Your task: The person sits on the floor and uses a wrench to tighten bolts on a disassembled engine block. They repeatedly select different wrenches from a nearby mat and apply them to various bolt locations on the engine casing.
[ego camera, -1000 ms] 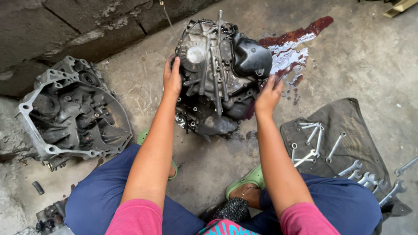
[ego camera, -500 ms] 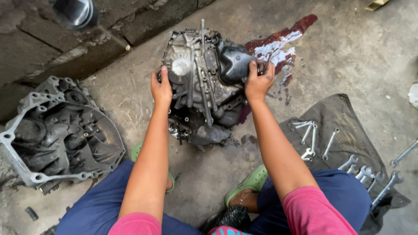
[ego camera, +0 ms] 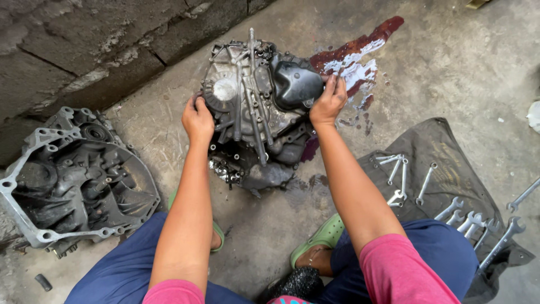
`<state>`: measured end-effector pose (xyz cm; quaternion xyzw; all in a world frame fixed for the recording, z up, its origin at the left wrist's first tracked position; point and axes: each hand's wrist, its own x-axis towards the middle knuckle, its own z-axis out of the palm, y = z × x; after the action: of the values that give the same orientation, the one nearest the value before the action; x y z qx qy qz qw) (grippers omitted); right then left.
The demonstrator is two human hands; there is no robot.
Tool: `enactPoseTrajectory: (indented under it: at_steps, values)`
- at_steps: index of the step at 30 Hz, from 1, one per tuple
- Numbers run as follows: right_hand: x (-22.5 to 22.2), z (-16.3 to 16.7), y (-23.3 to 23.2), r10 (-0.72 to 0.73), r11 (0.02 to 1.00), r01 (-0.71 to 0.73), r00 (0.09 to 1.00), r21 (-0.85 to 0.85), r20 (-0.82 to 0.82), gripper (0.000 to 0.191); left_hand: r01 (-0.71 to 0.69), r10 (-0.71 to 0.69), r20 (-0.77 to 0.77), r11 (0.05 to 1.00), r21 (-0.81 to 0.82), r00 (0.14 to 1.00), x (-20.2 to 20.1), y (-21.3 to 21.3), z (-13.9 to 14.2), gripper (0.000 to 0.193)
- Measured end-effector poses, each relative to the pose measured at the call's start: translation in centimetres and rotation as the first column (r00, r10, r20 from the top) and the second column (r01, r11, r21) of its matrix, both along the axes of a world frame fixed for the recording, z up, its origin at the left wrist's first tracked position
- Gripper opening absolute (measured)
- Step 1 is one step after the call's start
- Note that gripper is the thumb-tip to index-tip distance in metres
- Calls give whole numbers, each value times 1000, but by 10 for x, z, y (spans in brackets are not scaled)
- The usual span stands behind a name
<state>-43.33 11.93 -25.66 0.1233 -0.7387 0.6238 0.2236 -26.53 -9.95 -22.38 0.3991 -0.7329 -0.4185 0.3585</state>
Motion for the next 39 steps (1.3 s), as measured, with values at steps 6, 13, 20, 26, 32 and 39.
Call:
enactPoseTrajectory:
  at_steps: [6, 13, 20, 26, 32, 39]
  values:
    - [1, 9, 4, -37, 996, 40, 999, 85, -32, 36, -55, 64, 220, 997, -46, 973, 5, 5, 9, 37]
    - [-8, 21, 7, 16, 998, -15, 999, 58, -30, 37, -131, 150, 297, 988, -82, 943, 10, 23, 11, 39]
    - [-39, 8, 23, 7, 965, 0, 1000, 262, -26, 42, -194, 218, 411, 976, -100, 885, 22, 62, 0, 40]
    - [-35, -6, 69, -61, 957, 52, 998, 287, 22, 41, -229, 257, 378, 966, -119, 889, 19, 64, -13, 38]
    - [23, -38, 116, 309, 890, -448, 727, 83, 614, 38, -253, 291, 363, 956, -151, 885, 10, 63, -30, 38]
    - [36, -37, 113, 290, 864, -477, 733, 162, 616, 38, -299, 321, 322, 947, -117, 890, 12, 72, -34, 36]
